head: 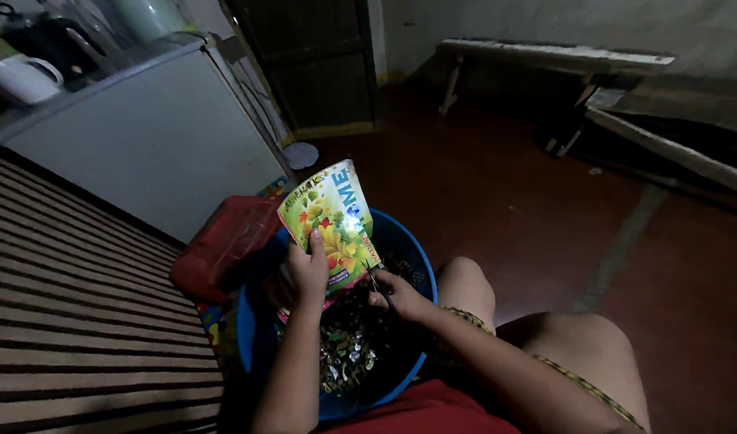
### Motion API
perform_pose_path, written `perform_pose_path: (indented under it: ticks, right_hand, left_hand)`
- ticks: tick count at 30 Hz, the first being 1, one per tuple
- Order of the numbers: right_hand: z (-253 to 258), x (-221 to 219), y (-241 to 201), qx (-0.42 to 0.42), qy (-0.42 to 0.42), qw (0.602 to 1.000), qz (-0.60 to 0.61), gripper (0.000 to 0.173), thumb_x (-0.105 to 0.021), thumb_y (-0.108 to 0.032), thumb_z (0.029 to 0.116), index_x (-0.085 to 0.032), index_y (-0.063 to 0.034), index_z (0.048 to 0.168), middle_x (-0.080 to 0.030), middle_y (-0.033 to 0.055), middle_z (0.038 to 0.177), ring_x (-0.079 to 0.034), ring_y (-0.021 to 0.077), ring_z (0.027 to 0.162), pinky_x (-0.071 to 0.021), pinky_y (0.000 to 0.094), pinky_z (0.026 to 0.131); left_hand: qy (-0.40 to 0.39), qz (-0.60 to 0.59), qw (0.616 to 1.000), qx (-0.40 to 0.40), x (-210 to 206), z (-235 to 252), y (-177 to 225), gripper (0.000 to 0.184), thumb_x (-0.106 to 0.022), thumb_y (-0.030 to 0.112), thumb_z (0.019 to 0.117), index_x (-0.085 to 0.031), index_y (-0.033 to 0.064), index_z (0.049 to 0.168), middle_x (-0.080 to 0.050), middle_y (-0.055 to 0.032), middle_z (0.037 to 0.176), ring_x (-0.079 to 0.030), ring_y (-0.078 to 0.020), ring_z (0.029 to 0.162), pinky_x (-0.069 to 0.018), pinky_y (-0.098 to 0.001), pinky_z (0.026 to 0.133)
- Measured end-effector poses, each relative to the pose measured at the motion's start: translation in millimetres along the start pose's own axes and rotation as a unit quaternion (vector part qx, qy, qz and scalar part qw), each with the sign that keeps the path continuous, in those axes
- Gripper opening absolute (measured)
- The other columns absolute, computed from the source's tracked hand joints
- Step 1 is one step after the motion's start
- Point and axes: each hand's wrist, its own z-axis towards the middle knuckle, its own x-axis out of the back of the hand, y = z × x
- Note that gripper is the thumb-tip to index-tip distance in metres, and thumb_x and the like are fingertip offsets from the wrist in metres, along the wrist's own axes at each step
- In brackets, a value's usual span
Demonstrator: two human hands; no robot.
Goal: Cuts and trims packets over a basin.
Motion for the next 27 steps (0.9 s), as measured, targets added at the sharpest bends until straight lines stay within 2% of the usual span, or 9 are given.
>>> perform_pose_path:
  ticks: [5, 10, 12, 14, 16, 21, 23, 25, 27]
  right_hand:
    - [-1.1, 0.0, 0.6, -0.001, -0.005, 1.000, 0.021, 0.078, -0.067, -0.071, 0.0810, -0.062, -0.0065, 0.123, -0.064, 0.0011, 0.103, -0.060, 0.0065, 0.090, -0.0525, 0.0316, 0.081]
    - [-5.7, 0.0, -8.3, -0.010, 0.053, 0.998, 0.022, 0.050, -0.080, -0.045, 0.0840, -0.067, -0.0030, 0.107, -0.065, 0.0004, 0.091, -0.059, 0.0049, 0.076, -0.0523, 0.0270, 0.072]
    - [-6.0, -0.8, -9.7, -0.008, 0.057, 0.998, 0.026, 0.050, -0.079, -0.044, 0.0844, -0.066, -0.0027, 0.108, -0.064, -0.0008, 0.090, -0.059, 0.0034, 0.077, -0.0517, 0.0252, 0.072]
    - [-6.6, -1.2, -13.6, -0.029, 0.052, 0.998, 0.026, 0.060, -0.077, -0.050, 0.0843, -0.063, -0.0003, 0.116, -0.064, 0.0016, 0.094, -0.059, 0.0053, 0.082, -0.0520, 0.0269, 0.076]
    - [-6.9, -0.8, -14.5, -0.052, 0.060, 0.996, 0.028, 0.064, -0.077, -0.052, 0.0826, -0.062, -0.0006, 0.117, -0.063, 0.0020, 0.095, -0.059, 0.0063, 0.082, -0.0524, 0.0279, 0.077]
    - [-8.2, 0.9, -14.5, -0.050, 0.109, 0.992, 0.046, 0.044, -0.085, -0.035, 0.0808, -0.066, -0.0032, 0.105, -0.062, -0.0025, 0.083, -0.057, 0.0022, 0.069, -0.0503, 0.0218, 0.067]
    - [-7.5, -1.1, -15.0, -0.040, 0.119, 0.990, 0.057, 0.058, -0.086, -0.039, 0.0781, -0.061, -0.0012, 0.114, -0.063, -0.0029, 0.086, -0.058, 0.0010, 0.073, -0.0513, 0.0211, 0.071]
    - [-4.7, -1.0, -11.0, -0.027, 0.123, 0.989, 0.076, 0.091, -0.086, -0.051, 0.0726, -0.048, 0.0030, 0.135, -0.065, 0.0000, 0.096, -0.062, 0.0037, 0.083, -0.0545, 0.0245, 0.080]
    - [-2.9, -0.4, -6.9, -0.024, 0.139, 0.983, 0.121, 0.100, -0.089, -0.051, 0.0670, -0.040, 0.0007, 0.137, -0.066, 0.0012, 0.098, -0.066, 0.0055, 0.085, -0.0570, 0.0263, 0.079]
  left_hand:
    - [-0.011, 0.001, 1.000, -0.005, 0.6, -0.2, -0.6, 0.035, -0.058, 0.021, 0.1038, -0.059, -0.0085, 0.123, -0.069, -0.0113, 0.100, -0.067, -0.0050, 0.090, -0.0555, -0.0256, 0.085]
    - [0.002, -0.019, 1.000, -0.005, -1.0, -0.2, 0.7, 0.033, -0.057, 0.017, 0.1036, -0.057, -0.0098, 0.122, -0.068, -0.0098, 0.098, -0.066, -0.0014, 0.088, -0.0551, -0.0213, 0.083]
    - [-0.004, -0.020, 1.000, -0.005, -2.1, -1.1, -0.1, 0.033, -0.057, 0.017, 0.1039, -0.057, -0.0099, 0.123, -0.068, -0.0099, 0.099, -0.066, -0.0014, 0.089, -0.0552, -0.0212, 0.084]
    - [-0.034, -0.016, 0.999, 0.003, -3.1, -3.2, 1.4, 0.034, -0.057, 0.017, 0.1037, -0.057, -0.0114, 0.123, -0.069, -0.0135, 0.101, -0.067, -0.0054, 0.091, -0.0554, -0.0250, 0.086]
    - [-0.049, -0.019, 0.999, 0.000, -6.0, -6.0, 2.1, 0.034, -0.056, 0.016, 0.1038, -0.057, -0.0107, 0.124, -0.069, -0.0120, 0.100, -0.067, -0.0038, 0.090, -0.0562, -0.0233, 0.084]
    - [-0.047, -0.030, 0.998, -0.023, -7.6, -7.4, 1.4, 0.032, -0.056, 0.016, 0.1036, -0.058, -0.0100, 0.122, -0.069, -0.0099, 0.098, -0.067, -0.0018, 0.088, -0.0560, -0.0212, 0.082]
    - [-0.063, -0.026, 0.998, -0.011, -7.0, -9.0, 3.7, 0.033, -0.056, 0.016, 0.1039, -0.057, -0.0102, 0.123, -0.069, -0.0115, 0.100, -0.067, -0.0034, 0.090, -0.0561, -0.0231, 0.084]
    - [-0.084, -0.012, 0.996, 0.005, -8.3, -13.2, 11.1, 0.033, -0.057, 0.016, 0.1038, -0.058, -0.0104, 0.124, -0.070, -0.0115, 0.101, -0.068, -0.0025, 0.090, -0.0566, -0.0227, 0.084]
    - [-0.092, -0.016, 0.996, -0.001, -10.8, -15.8, 13.0, 0.034, -0.056, 0.016, 0.1040, -0.057, -0.0107, 0.125, -0.070, -0.0107, 0.101, -0.067, -0.0010, 0.091, -0.0563, -0.0214, 0.085]
